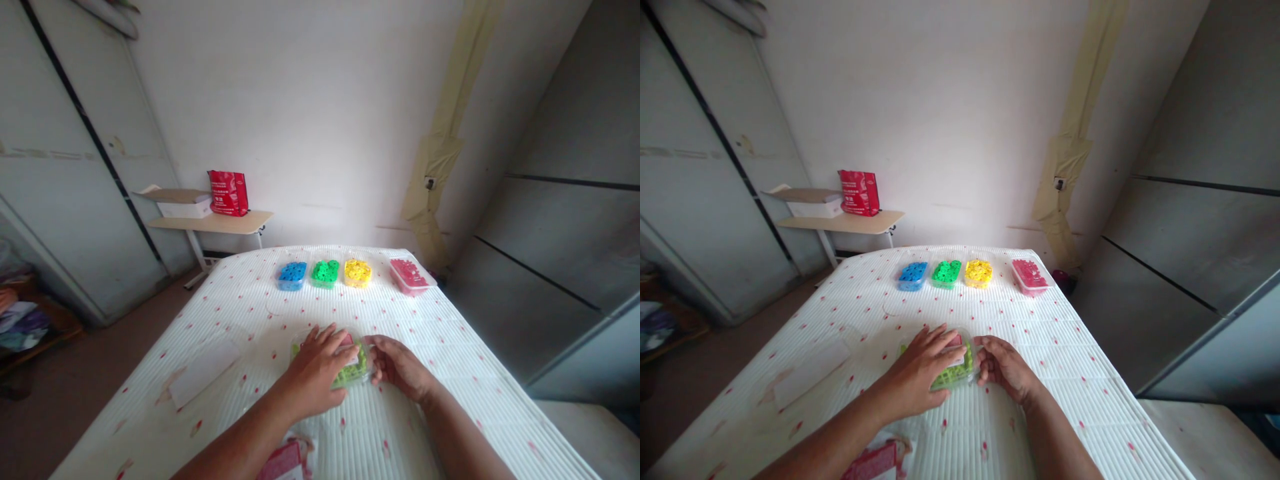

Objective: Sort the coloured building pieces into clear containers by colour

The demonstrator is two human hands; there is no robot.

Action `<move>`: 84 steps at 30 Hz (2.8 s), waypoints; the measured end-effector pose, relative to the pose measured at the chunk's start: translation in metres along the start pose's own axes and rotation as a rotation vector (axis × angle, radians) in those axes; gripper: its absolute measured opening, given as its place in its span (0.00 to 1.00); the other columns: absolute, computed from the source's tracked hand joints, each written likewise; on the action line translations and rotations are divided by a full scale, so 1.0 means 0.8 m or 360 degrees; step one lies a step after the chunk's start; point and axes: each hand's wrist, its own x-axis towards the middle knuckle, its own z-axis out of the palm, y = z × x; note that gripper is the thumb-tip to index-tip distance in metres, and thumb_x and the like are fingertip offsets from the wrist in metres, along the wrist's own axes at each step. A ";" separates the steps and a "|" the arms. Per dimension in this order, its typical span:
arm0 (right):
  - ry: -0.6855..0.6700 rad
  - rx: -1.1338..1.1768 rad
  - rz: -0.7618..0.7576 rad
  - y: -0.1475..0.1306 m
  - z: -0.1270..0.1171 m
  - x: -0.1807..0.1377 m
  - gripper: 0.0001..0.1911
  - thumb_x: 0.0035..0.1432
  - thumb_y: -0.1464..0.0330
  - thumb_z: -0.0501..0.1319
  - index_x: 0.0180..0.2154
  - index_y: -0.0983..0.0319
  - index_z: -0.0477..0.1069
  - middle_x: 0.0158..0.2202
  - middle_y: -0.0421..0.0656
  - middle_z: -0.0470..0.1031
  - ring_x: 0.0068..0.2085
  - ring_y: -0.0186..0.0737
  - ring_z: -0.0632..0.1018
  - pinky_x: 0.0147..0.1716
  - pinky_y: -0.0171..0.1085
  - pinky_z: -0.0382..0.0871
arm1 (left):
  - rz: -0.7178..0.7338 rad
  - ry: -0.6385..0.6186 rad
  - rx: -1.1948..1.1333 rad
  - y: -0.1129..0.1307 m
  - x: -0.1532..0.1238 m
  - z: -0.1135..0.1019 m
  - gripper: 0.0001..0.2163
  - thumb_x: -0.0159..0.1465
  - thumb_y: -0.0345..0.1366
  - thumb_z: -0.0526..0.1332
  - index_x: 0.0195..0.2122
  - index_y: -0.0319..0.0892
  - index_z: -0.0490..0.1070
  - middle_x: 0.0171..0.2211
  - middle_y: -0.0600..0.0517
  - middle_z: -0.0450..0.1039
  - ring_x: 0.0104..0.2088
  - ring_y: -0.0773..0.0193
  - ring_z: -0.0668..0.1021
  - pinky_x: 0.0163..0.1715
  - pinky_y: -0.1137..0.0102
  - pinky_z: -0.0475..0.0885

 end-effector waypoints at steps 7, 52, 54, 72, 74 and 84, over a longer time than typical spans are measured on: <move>-0.0038 -0.0176 -0.0053 -0.006 0.008 -0.005 0.19 0.49 0.58 0.62 0.41 0.62 0.66 0.23 0.35 0.70 0.19 0.30 0.70 0.20 0.32 0.64 | 0.0011 -0.0064 0.0124 0.011 -0.004 0.008 0.27 0.57 0.35 0.56 0.58 0.51 0.53 0.62 0.51 0.52 0.61 0.52 0.53 0.59 0.49 0.44; 0.0036 -0.0343 0.0029 -0.006 0.025 -0.004 0.26 0.44 0.64 0.64 0.46 0.61 0.61 0.27 0.34 0.66 0.20 0.26 0.64 0.19 0.30 0.59 | 0.0025 0.0648 -0.0131 -0.083 -0.100 0.017 0.19 0.54 0.21 0.58 0.45 0.46 0.71 0.54 0.47 0.65 0.53 0.62 0.69 0.50 0.64 0.68; 0.0025 -0.0309 0.0024 -0.005 0.025 -0.003 0.25 0.44 0.65 0.64 0.45 0.61 0.62 0.27 0.34 0.66 0.21 0.27 0.65 0.19 0.29 0.58 | 0.0042 0.0682 -0.0129 -0.082 -0.099 0.017 0.18 0.55 0.21 0.57 0.45 0.45 0.71 0.53 0.47 0.66 0.53 0.61 0.69 0.50 0.64 0.69; 0.0384 -0.1194 -0.0420 -0.015 0.023 -0.005 0.22 0.45 0.58 0.62 0.43 0.60 0.70 0.34 0.43 0.72 0.31 0.39 0.73 0.29 0.37 0.68 | -0.0099 0.0462 -0.0214 -0.073 -0.099 -0.003 0.24 0.50 0.20 0.57 0.47 0.47 0.69 0.59 0.50 0.58 0.57 0.62 0.64 0.55 0.64 0.63; 0.0390 -0.1255 -0.0477 -0.012 0.023 -0.002 0.21 0.45 0.58 0.61 0.42 0.60 0.70 0.32 0.42 0.72 0.31 0.39 0.73 0.29 0.36 0.68 | -0.0150 0.0406 -0.0245 -0.073 -0.100 -0.004 0.27 0.49 0.18 0.56 0.49 0.48 0.68 0.60 0.52 0.55 0.57 0.62 0.64 0.55 0.65 0.64; 0.0519 -0.1381 -0.0519 -0.006 0.034 0.000 0.19 0.49 0.59 0.58 0.43 0.61 0.68 0.30 0.40 0.69 0.24 0.32 0.69 0.23 0.34 0.63 | -0.0326 0.0464 -0.0370 -0.082 -0.104 0.007 0.34 0.47 0.18 0.54 0.55 0.53 0.61 0.61 0.53 0.54 0.58 0.61 0.63 0.56 0.62 0.61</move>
